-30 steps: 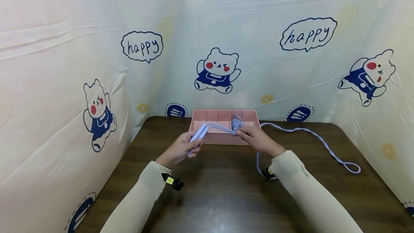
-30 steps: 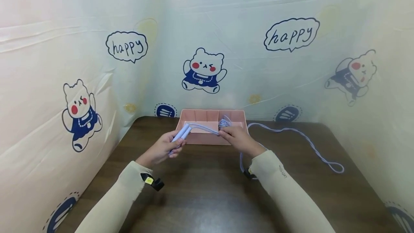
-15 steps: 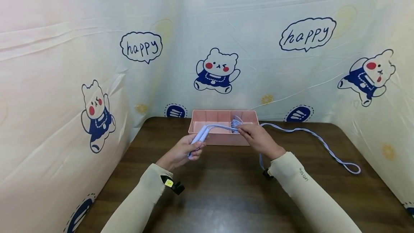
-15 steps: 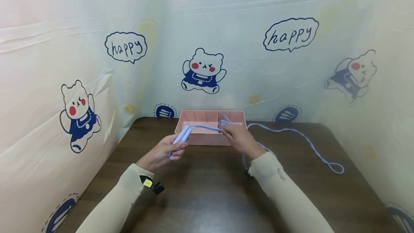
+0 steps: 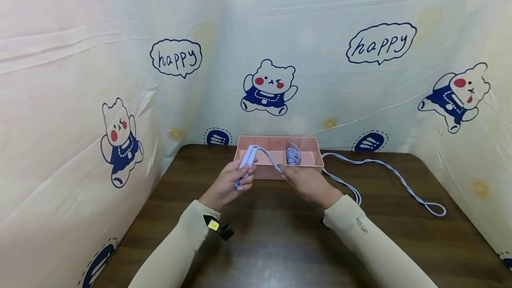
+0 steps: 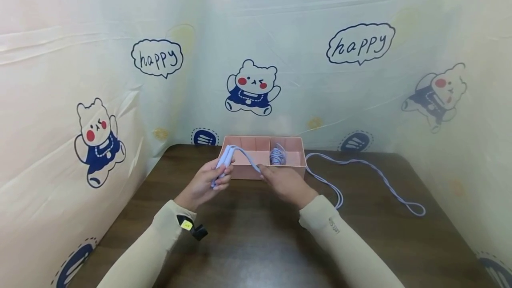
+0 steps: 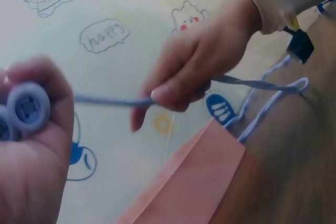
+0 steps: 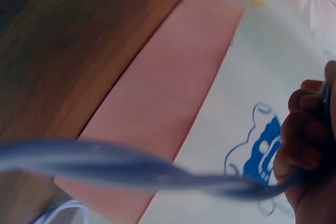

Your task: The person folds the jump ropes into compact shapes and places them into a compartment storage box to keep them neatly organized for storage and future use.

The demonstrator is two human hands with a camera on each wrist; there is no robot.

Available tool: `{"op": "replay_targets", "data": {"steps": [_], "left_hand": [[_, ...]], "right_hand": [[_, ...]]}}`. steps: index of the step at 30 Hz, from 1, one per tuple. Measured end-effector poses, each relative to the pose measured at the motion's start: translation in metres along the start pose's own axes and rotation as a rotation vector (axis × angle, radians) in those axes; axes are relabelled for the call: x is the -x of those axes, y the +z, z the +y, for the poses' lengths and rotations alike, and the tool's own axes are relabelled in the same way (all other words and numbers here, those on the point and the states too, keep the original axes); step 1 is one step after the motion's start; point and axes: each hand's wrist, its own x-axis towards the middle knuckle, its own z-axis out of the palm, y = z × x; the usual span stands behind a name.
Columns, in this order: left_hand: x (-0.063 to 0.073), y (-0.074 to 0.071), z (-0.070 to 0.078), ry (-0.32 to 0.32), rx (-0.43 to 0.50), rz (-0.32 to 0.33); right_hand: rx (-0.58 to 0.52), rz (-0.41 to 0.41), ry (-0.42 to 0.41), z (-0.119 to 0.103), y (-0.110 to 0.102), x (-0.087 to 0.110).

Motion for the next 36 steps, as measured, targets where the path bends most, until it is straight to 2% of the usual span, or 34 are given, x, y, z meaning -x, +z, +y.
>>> {"op": "replay_targets", "data": {"steps": [2,4,6,8,11,13,15,19,24,26,32,36], "left_hand": [[-0.006,0.001,-0.006,-0.001,-0.058,0.080],[-0.010,0.003,-0.012,-0.027,-0.199,0.168],[-0.013,0.006,-0.017,-0.083,-0.423,0.247],[-0.015,0.010,-0.021,-0.151,-0.683,0.289],[-0.017,0.015,-0.023,-0.209,-1.073,0.278],[-0.018,0.017,-0.025,-0.213,-1.251,0.244],[-0.018,0.018,-0.027,-0.207,-1.384,0.200],[-0.020,0.017,-0.032,-0.217,-1.489,0.125],[-0.024,0.016,-0.035,-0.251,-1.469,0.096],[-0.026,0.016,-0.035,-0.240,-1.474,0.085],[-0.027,0.014,-0.030,-0.175,-1.505,0.062],[-0.027,0.013,-0.026,-0.135,-1.469,0.044]], "right_hand": [[0.100,0.019,-0.063,-0.006,0.005,-0.001],[0.194,0.018,-0.125,-0.012,0.007,-0.003],[0.276,0.000,-0.183,-0.017,0.008,-0.004],[0.320,-0.022,-0.235,-0.021,0.008,-0.006],[0.319,-0.061,-0.294,-0.025,0.007,-0.007],[0.304,-0.077,-0.328,-0.026,0.007,-0.007],[0.287,-0.091,-0.358,-0.028,0.005,-0.008],[0.271,-0.107,-0.390,-0.031,0.002,-0.012],[0.255,-0.135,-0.375,-0.035,-0.003,-0.019],[0.260,-0.123,-0.374,-0.035,-0.004,-0.021],[0.253,-0.027,-0.407,-0.030,-0.006,-0.023],[0.231,0.056,-0.418,-0.026,-0.012,-0.025]]}}
